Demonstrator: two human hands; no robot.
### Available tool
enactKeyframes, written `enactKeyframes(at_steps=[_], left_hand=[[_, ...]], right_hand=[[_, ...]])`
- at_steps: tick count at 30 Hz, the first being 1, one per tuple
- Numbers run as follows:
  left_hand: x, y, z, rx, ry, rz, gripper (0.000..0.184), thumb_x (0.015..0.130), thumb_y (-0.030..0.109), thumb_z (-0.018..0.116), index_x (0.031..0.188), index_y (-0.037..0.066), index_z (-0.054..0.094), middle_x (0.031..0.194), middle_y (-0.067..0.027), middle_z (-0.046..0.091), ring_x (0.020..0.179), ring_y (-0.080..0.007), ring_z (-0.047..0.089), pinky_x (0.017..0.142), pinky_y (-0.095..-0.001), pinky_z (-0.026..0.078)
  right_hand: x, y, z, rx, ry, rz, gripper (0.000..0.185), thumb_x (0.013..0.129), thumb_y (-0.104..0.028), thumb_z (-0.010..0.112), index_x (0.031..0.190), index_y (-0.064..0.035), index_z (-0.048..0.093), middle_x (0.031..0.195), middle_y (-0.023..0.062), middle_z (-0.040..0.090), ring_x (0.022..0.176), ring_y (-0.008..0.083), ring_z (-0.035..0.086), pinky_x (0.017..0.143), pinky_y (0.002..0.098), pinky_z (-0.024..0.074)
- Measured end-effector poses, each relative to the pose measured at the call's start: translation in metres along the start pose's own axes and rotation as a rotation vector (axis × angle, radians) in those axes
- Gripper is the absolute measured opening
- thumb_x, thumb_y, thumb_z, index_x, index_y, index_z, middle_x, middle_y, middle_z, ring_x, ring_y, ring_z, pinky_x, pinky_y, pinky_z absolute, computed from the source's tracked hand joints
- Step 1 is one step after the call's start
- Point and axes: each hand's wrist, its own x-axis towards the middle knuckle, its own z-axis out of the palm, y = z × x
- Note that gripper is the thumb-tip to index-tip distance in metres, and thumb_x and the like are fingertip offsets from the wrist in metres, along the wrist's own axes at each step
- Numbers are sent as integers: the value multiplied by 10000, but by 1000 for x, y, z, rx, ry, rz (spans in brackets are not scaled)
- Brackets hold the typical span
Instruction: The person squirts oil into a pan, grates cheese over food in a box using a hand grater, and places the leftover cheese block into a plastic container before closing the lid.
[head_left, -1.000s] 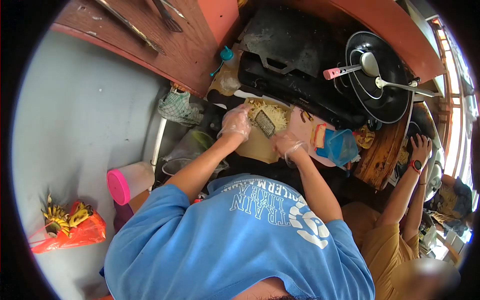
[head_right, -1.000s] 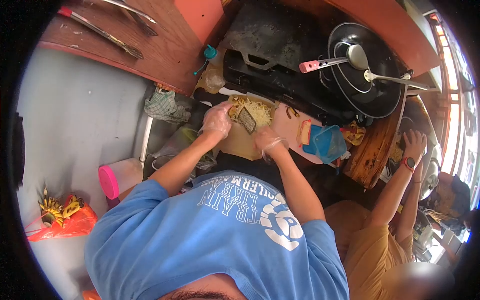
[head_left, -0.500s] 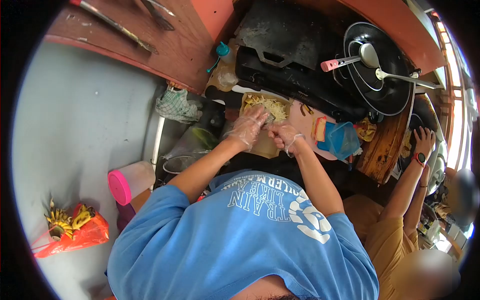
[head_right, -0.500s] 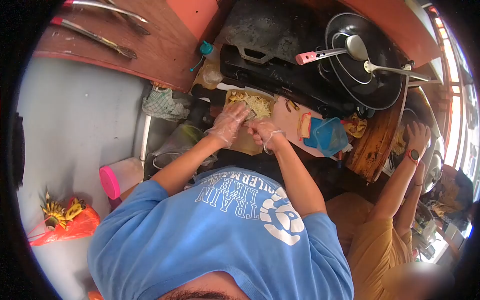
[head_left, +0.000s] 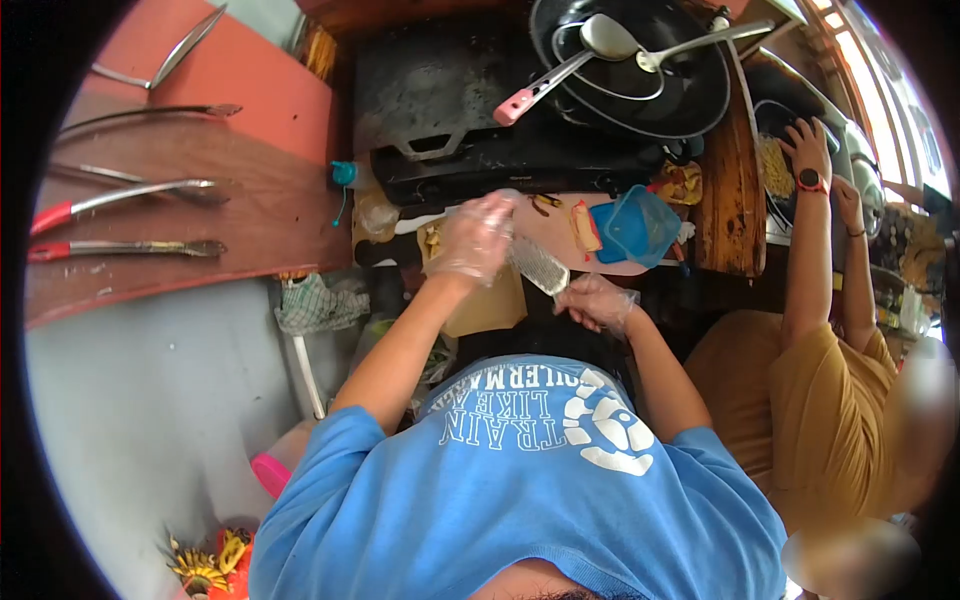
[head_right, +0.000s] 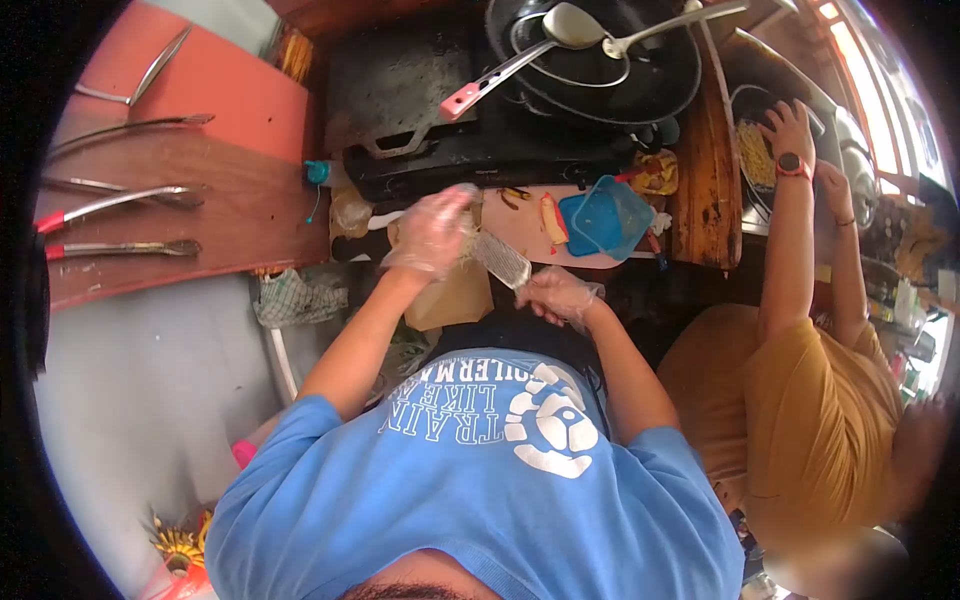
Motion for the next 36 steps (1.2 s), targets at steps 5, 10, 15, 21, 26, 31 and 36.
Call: enactKeyframes(at_steps=[5,10,15,21,26,31,36], left_hand=[[64,50,70,176,-249,562,328,813,125,643,1137,106,688,1134,-92,686,1107,-266,621,959,-442,481],[87,60,107,469,-697,697,234,852,164,615,1047,97,726,1068,-102,694,1114,-295,621,973,-486,482],[94,53,121,258,-724,689,209,820,125,616,1004,97,709,1004,-95,695,1055,-310,636,886,-442,523],[88,35,114,267,-701,650,228,818,100,608,1021,99,712,997,-114,694,995,-322,665,778,-432,567],[62,30,64,73,-172,281,286,823,189,675,1080,63,689,916,-154,720,890,-332,688,769,-447,557],[49,32,6,-31,-253,-361,334,785,290,751,1017,53,714,849,-153,724,800,-335,697,749,-414,543],[42,21,-32,-105,-278,-677,408,790,417,752,909,27,731,839,-202,714,822,-374,690,756,-433,526]], right_hand=[[34,36,-8,-295,145,121,373,904,-413,704,791,-58,721,553,12,548,416,98,495,388,267,400],[53,63,-46,-800,139,-126,449,845,-484,717,794,-40,756,663,93,694,641,212,662,648,368,535],[17,51,-43,-528,341,48,426,842,-434,690,760,-18,729,743,145,716,747,269,691,744,388,538],[79,77,-31,-727,599,-174,359,880,-353,620,946,-10,707,932,196,721,907,336,703,798,461,538],[116,49,-15,-701,793,-47,326,897,-256,588,1067,8,675,1031,236,698,992,388,680,871,481,535],[122,29,-11,-553,922,-108,329,869,-126,597,1151,41,622,1096,246,674,1020,383,672,905,469,535],[114,39,-14,-863,915,-489,530,812,-106,637,1300,61,513,1303,253,561,1198,385,557,1028,445,457]])
